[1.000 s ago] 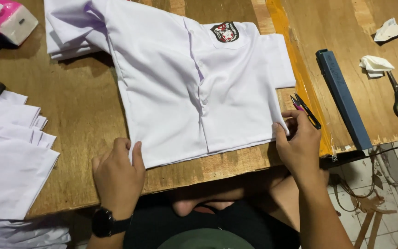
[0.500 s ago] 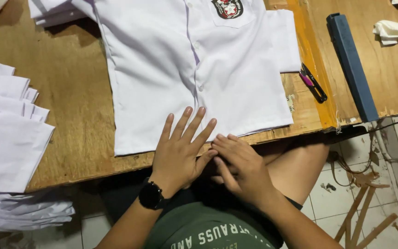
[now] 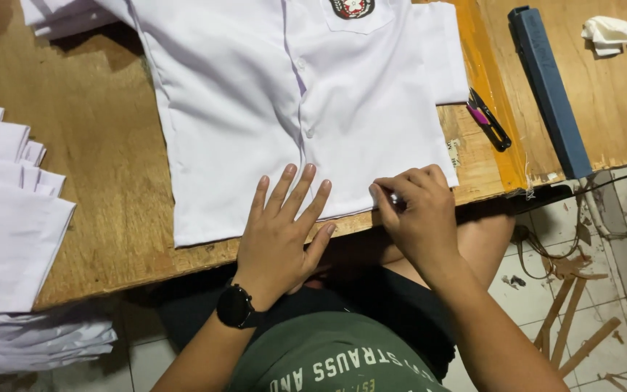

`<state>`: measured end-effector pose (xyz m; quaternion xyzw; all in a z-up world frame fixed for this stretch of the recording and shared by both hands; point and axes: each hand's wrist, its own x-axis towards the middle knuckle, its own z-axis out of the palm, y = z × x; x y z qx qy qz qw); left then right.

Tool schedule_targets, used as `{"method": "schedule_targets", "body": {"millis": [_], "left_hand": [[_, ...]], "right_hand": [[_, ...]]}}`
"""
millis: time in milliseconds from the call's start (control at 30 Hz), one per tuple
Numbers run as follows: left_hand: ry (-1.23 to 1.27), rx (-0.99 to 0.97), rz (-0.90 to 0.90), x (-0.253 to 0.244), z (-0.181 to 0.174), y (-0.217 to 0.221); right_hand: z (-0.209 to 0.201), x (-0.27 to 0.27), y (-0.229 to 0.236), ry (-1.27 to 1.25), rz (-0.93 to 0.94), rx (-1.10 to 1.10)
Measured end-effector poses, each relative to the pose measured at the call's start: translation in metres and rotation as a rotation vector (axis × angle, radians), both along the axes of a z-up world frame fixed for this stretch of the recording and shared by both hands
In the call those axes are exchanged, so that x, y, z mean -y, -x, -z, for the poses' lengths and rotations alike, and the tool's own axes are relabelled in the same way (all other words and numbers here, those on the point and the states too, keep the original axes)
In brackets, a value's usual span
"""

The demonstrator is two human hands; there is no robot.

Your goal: The person trims loose threads from the collar and hem of a white shirt using a small knife. They then button the shirt and smooth it out on the table.

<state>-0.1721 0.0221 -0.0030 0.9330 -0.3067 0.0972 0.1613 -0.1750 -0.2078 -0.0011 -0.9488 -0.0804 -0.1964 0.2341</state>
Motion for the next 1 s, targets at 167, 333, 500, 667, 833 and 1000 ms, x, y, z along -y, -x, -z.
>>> {"method": "schedule_targets", "body": {"millis": [167, 333, 500, 667, 833, 1000], "left_hand": [[0.012, 0.009, 0.016, 0.001, 0.000, 0.000], [-0.005, 0.030, 0.031, 0.002, 0.005, -0.002], [0.039, 0.030, 0.016, 0.001, 0.007, -0.001], [0.302, -0.126, -0.072, -0.004, -0.008, -0.003], [0.313, -0.197, -0.198, -0.009, 0.000, -0.004], [0.401, -0.205, -0.301, 0.003, -0.015, -0.001]], "right_hand": [[0.000, -0.011, 0.001, 0.151, -0.005, 0.014], [-0.004, 0.024, 0.003, 0.016, 0.101, -0.026], [0.012, 0.111, 0.015, 0.067, 0.566, -0.033], [-0.015, 0.123, -0.006, -0.024, 0.406, 0.075], [0.007, 0.133, -0.048, 0.141, 0.264, -0.086], [0.044, 0.170, -0.068, 0.357, 0.281, -0.076]]}}
